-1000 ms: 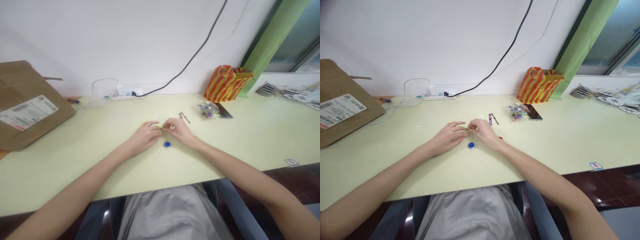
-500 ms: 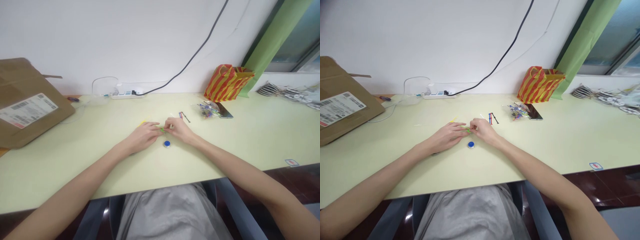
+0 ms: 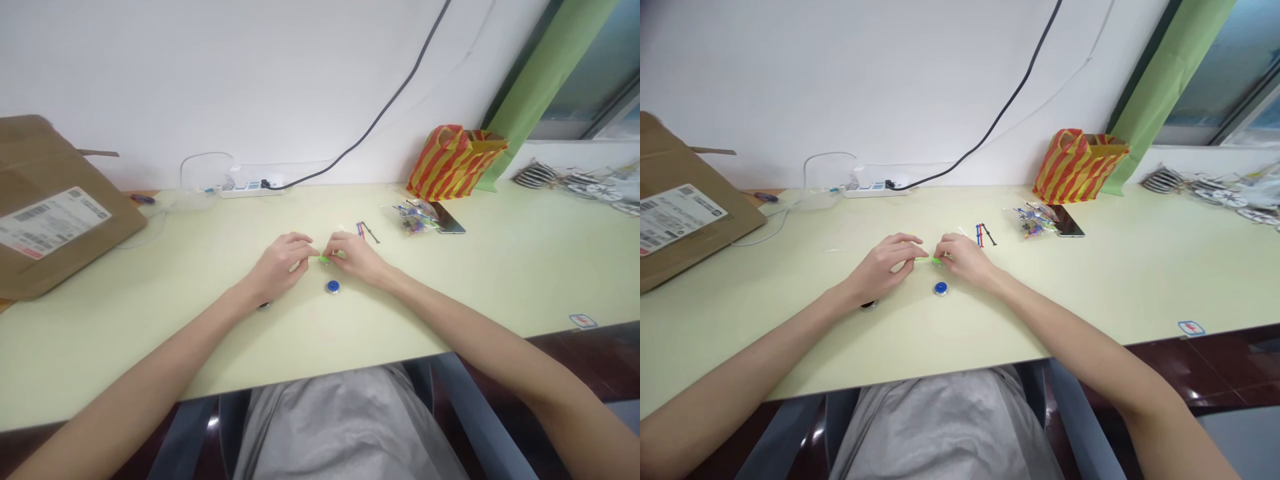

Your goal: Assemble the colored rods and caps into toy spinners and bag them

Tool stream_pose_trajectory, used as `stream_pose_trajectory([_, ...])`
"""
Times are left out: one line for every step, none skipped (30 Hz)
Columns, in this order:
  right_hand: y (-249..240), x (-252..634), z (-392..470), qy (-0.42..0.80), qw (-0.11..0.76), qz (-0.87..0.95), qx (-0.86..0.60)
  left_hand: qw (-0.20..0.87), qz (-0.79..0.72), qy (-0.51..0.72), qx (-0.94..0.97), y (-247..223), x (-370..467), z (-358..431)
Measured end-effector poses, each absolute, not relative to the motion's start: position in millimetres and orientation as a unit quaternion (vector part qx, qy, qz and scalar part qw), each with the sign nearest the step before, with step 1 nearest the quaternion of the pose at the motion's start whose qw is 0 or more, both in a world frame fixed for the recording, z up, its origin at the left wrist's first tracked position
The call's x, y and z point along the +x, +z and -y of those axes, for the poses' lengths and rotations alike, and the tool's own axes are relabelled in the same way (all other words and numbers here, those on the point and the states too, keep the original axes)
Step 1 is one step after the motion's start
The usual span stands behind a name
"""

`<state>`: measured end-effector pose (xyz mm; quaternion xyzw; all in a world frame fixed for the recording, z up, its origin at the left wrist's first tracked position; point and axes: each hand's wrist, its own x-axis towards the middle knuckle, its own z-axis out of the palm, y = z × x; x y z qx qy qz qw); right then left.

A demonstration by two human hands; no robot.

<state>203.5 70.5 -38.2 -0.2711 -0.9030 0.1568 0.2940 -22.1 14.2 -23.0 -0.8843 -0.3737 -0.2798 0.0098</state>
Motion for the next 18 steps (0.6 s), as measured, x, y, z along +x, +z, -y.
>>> stream_pose_trajectory([-38.8,203.6,-70.5,0.161,0.298,0.902,-0.27,0.021,0.385,-0.277,-0.88,-23.6,-22.3,-15.0])
stream_pose_trajectory([-39.4,203.6,-70.5,0.166,0.3,0.9,-0.268,0.032,0.396,-0.269,-0.877,-24.4,-22.6,-16.0])
stream_pose_trajectory([-39.8,203.7,-70.6,0.171,0.3,0.899,-0.268,0.041,0.406,-0.257,-0.876,-25.3,-23.1,-17.2])
stream_pose_trajectory([-40.1,203.8,-70.6,0.176,0.299,0.899,-0.266,0.048,0.414,-0.245,-0.875,-26.3,-23.9,-18.6])
stream_pose_trajectory([-40.3,203.9,-70.8,0.18,0.297,0.899,-0.266,0.052,0.421,-0.232,-0.875,-27.1,-24.8,-19.9])
stream_pose_trajectory([-40.2,204.1,-70.9,0.183,0.297,0.899,-0.265,0.054,0.426,-0.221,-0.875,-27.6,-25.8,-21.0])
stream_pose_trajectory([-40.0,204.3,-71.2,0.186,0.299,0.898,-0.265,0.054,0.431,-0.215,-0.875,-27.8,-26.7,-22.0])
stream_pose_trajectory([-39.6,204.6,-71.5,0.189,0.305,0.895,-0.266,0.054,0.435,-0.211,-0.874,-27.7,-27.6,-22.7])
stream_pose_trajectory([-39.0,205.0,-71.8,0.191,0.315,0.89,-0.267,0.053,0.437,-0.21,-0.873,-27.4,-28.3,-23.2])
stream_pose_trajectory([-38.3,205.4,-72.2,0.192,0.33,0.885,-0.267,0.052,0.438,-0.21,-0.873,-27.0,-28.7,-23.5])
stream_pose_trajectory([-37.6,205.8,-72.5,0.19,0.346,0.879,-0.266,0.052,0.436,-0.211,-0.873,-26.7,-28.9,-23.6])
stream_pose_trajectory([-36.9,206.2,-72.7,0.187,0.363,0.874,-0.264,0.053,0.435,-0.214,-0.873,-26.6,-28.8,-23.7])
stream_pose_trajectory([-36.2,206.6,-73.0,0.182,0.376,0.871,-0.26,0.054,0.434,-0.217,-0.873,-26.8,-28.5,-23.8])
stream_pose_trajectory([-35.7,206.9,-73.1,0.176,0.385,0.869,-0.256,0.056,0.433,-0.223,-0.872,-27.2,-28.1,-24.0])
stream_pose_trajectory([-35.4,207.1,-73.3,0.171,0.389,0.869,-0.253,0.059,0.432,-0.231,-0.87,-27.8,-27.7,-24.2])
stream_pose_trajectory([-35.2,207.2,-73.4,0.167,0.387,0.871,-0.252,0.064,0.43,-0.238,-0.869,-28.5,-27.4,-24.4])
stream_pose_trajectory([-35.2,207.2,-73.5,0.164,0.382,0.873,-0.255,0.069,0.426,-0.245,-0.868,-28.9,-27.3,-24.6])
stream_pose_trajectory([-35.4,207.1,-73.5,0.164,0.377,0.873,-0.262,0.076,0.422,-0.252,-0.867,-29.1,-27.3,-24.7])
